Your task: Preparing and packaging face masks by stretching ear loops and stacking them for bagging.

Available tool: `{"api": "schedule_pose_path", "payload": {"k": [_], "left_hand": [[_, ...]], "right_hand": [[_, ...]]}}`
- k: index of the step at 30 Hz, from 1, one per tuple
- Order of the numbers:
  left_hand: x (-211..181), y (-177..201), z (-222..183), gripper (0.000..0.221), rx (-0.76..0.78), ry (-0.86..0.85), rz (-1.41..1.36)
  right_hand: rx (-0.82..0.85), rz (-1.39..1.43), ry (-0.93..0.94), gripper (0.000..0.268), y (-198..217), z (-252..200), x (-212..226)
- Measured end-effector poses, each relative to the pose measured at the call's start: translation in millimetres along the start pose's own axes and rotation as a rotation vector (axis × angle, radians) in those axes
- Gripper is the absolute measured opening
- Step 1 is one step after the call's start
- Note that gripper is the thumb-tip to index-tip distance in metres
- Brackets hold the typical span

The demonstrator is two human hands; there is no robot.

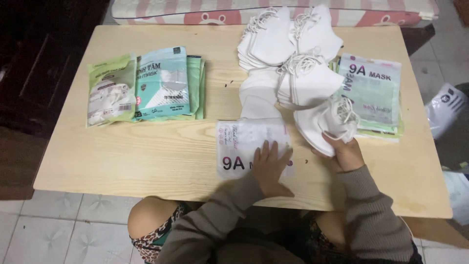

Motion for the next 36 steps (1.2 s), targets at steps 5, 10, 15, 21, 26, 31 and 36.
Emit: {"api": "schedule_pose_path", "payload": {"k": [5,10,15,21,26,31,36], "left_hand": [[-5,11,1,0.095,0.366,0.033,0.078],[2,-21,-21,0.061,0.323,-0.011,0.196],[26,6,-36,0.025,-0.096,0.057,0.295],[60,40,-26,0.044,0.087,0.219,-0.268],[86,-9,-5,0.039,0.073,0.291,-0.226],[72,-17,30,0.029,0.509,0.324,0.086],[73,-38,37,0.050,0.542,0.308,-0.153]], "right_hand": [[0.030,-0.041,0.024,0.047,7,9,-5],[0.018,-0.110,-0.002,0.050,1,2,-5],[0.005,-0.253,-0.001,0.050,2,0,-6],[0.043,-0.416,-0.045,0.053,-17,-11,-1],[0.045,-0.247,-0.031,0.046,-2,1,-16],[0.084,-0.285,-0.048,0.047,-4,-1,-20],[0.092,-0.265,-0.064,0.041,-25,-17,-14]]}}
Point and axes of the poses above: each hand's wrist, its own z-axis towards the middle knuckle, its own y-axis out of the back of the hand, x = y × z, the point moved 9 cm from there along z, towards the middle knuckle, and after that the axes turned 5 degrees about x, right-handed, at the moved point
